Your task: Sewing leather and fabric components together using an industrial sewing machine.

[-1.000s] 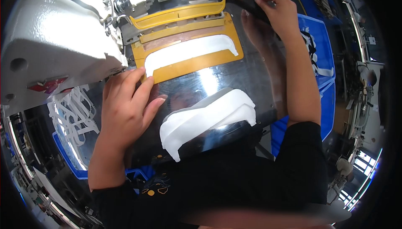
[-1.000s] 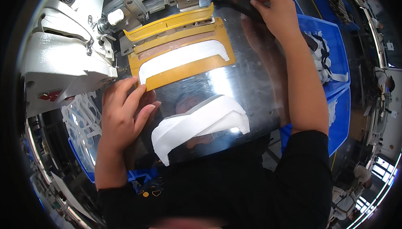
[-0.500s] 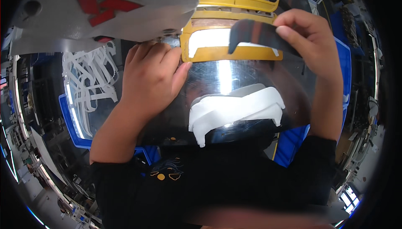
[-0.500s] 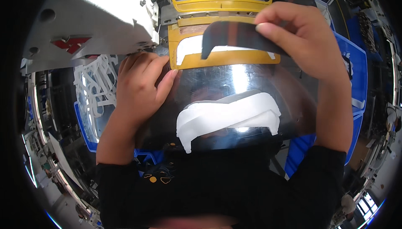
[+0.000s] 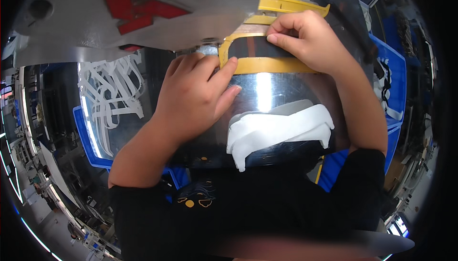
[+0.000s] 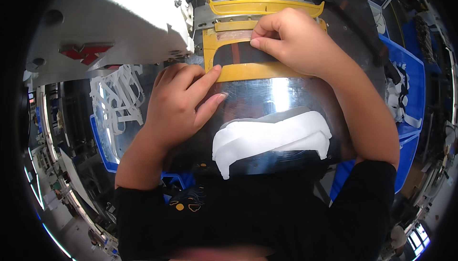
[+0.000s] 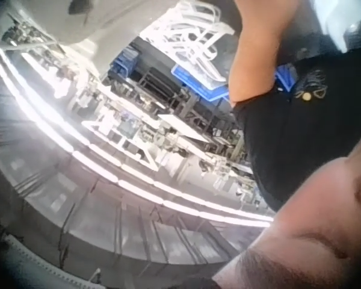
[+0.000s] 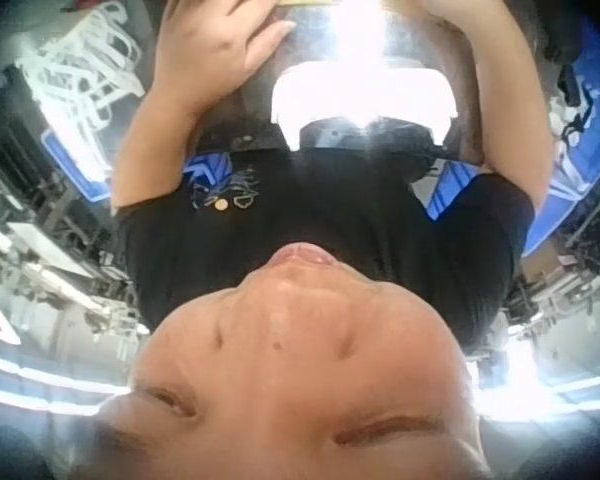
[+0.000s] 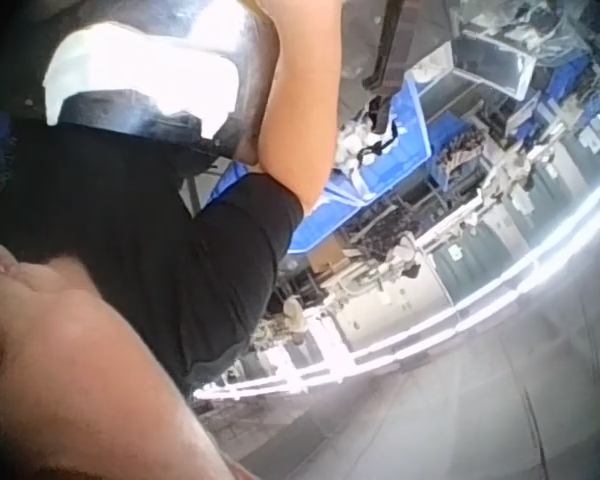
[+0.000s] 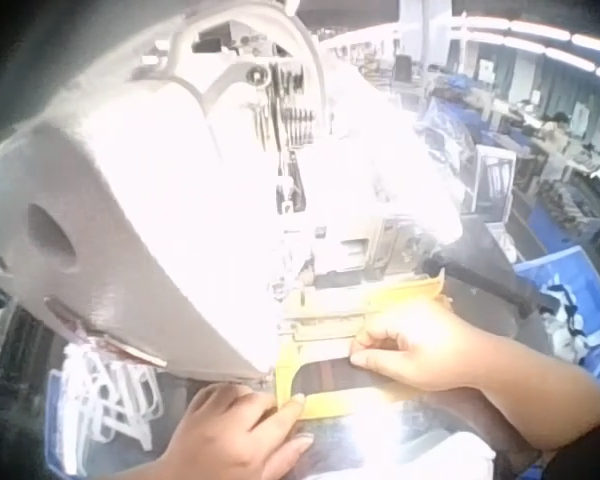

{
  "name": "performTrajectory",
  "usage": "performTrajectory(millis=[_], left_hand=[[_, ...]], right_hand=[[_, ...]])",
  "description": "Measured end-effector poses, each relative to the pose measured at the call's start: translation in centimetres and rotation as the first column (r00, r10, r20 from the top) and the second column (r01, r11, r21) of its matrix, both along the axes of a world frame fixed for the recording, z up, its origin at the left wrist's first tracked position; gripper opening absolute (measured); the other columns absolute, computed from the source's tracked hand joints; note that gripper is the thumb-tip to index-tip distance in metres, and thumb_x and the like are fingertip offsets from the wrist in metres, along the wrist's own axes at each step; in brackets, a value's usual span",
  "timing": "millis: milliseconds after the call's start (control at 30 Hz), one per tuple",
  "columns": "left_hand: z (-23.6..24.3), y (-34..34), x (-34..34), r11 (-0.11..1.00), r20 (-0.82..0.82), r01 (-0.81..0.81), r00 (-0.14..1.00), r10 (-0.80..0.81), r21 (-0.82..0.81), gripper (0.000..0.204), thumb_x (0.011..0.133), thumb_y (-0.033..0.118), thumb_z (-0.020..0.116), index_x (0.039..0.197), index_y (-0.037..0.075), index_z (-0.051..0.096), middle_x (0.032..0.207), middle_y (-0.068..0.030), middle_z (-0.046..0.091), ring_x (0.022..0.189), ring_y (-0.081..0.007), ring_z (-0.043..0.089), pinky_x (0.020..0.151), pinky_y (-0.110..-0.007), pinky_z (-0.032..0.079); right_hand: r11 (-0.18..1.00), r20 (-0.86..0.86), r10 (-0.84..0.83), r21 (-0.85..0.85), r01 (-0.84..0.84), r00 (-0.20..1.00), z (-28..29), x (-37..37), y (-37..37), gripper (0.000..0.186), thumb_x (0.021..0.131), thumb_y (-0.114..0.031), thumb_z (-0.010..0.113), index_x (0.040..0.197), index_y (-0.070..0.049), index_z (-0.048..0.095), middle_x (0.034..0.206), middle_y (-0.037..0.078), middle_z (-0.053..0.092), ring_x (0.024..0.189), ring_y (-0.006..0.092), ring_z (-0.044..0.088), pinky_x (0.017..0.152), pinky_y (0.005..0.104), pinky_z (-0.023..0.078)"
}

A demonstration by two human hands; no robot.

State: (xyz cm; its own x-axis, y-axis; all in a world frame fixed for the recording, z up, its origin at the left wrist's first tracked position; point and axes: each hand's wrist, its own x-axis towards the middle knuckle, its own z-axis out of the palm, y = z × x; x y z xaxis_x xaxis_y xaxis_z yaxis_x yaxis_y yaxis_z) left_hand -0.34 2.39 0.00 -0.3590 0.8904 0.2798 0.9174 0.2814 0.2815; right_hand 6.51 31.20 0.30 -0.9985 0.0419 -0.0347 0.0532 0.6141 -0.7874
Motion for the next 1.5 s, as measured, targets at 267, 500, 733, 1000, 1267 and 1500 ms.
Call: performTrajectory(millis=[267,500,733,1000,1267,1500], left_hand=[[0.0,-0.1,0.5,0.999,0.012,-0.043,0.999,0.044,-0.025,0.044,0.091,0.027,0.085,0.128,0.004,0.08,0.111,-0.0096,0.07,0.105,-0.0303,0.066,0.098,-0.043,0.053],[0.2,-0.2,0.2,0.998,-0.033,-0.018,0.999,0.017,-0.057,0.041,0.091,0.03,0.085,0.126,0.007,0.081,0.109,-0.0069,0.068,0.109,-0.0269,0.066,0.102,-0.044,0.053],[0.7,0.2,0.2,0.996,-0.027,-0.018,1.0,0.016,-0.082,0.035,0.091,0.023,0.084,0.121,0.003,0.081,0.121,-0.0105,0.072,0.115,-0.0325,0.065,0.104,-0.046,0.051],[0.4,0.6,-0.2,0.978,-0.059,0.05,0.996,-0.063,-0.201,0.033,0.097,0.019,0.076,0.125,0.002,0.072,0.155,-0.0096,0.066,0.142,-0.035,0.058,0.121,-0.05,0.042],[0.4,0.4,0.6,0.966,-0.059,-0.068,0.997,0.055,-0.251,0.057,0.101,0.037,0.074,0.152,0.014,0.066,0.158,-0.0075,0.063,0.149,-0.0344,0.051,0.127,-0.051,0.033],[-0.2,0.7,0.9,0.967,-0.099,-0.096,0.992,0.074,-0.236,0.064,0.096,0.045,0.078,0.151,0.015,0.068,0.156,-0.0047,0.065,0.146,-0.0327,0.054,0.125,-0.053,0.034]], right_hand=[[0.978,0.003,0.066,0.198,-0.066,0.998,0.4,-0.3,-0.5,0.019,0.098,-0.017,0.081,0.103,0.001,0.082,0.092,0.018,0.081,0.084,0.0304,0.079,0.079,0.0405,0.06],[0.969,-0.009,0.037,0.245,-0.034,0.999,0.2,-0.4,-0.8,0.019,0.096,-0.019,0.083,0.101,-0.001,0.082,0.093,0.018,0.081,0.085,0.0315,0.078,0.08,0.0413,0.06],[0.969,0.006,-0.009,0.248,0.007,1.0,-0.2,-0.4,-1.0,0.021,0.093,-0.022,0.087,0.096,-0.003,0.078,0.09,0.016,0.079,0.084,0.0331,0.077,0.078,0.0427,0.059],[0.934,-0.044,-0.061,0.35,0.073,0.997,0.4,1.3,0.5,0.027,0.09,-0.026,0.09,0.095,-0.004,0.074,0.089,0.016,0.077,0.084,0.0336,0.075,0.077,0.0432,0.058],[0.939,0.209,-0.264,0.277,0.202,0.942,1.4,5.4,4.7,0.034,0.095,-0.034,0.086,0.089,-0.002,0.078,0.076,0.013,0.073,0.07,0.0232,0.071,0.067,0.0369,0.055],[0.927,0.231,-0.332,0.257,0.272,0.914,1.2,6.0,5.1,0.041,0.09,-0.039,0.089,0.082,-0.001,0.079,0.07,0.014,0.07,0.066,0.0215,0.069,0.064,0.0363,0.054]])
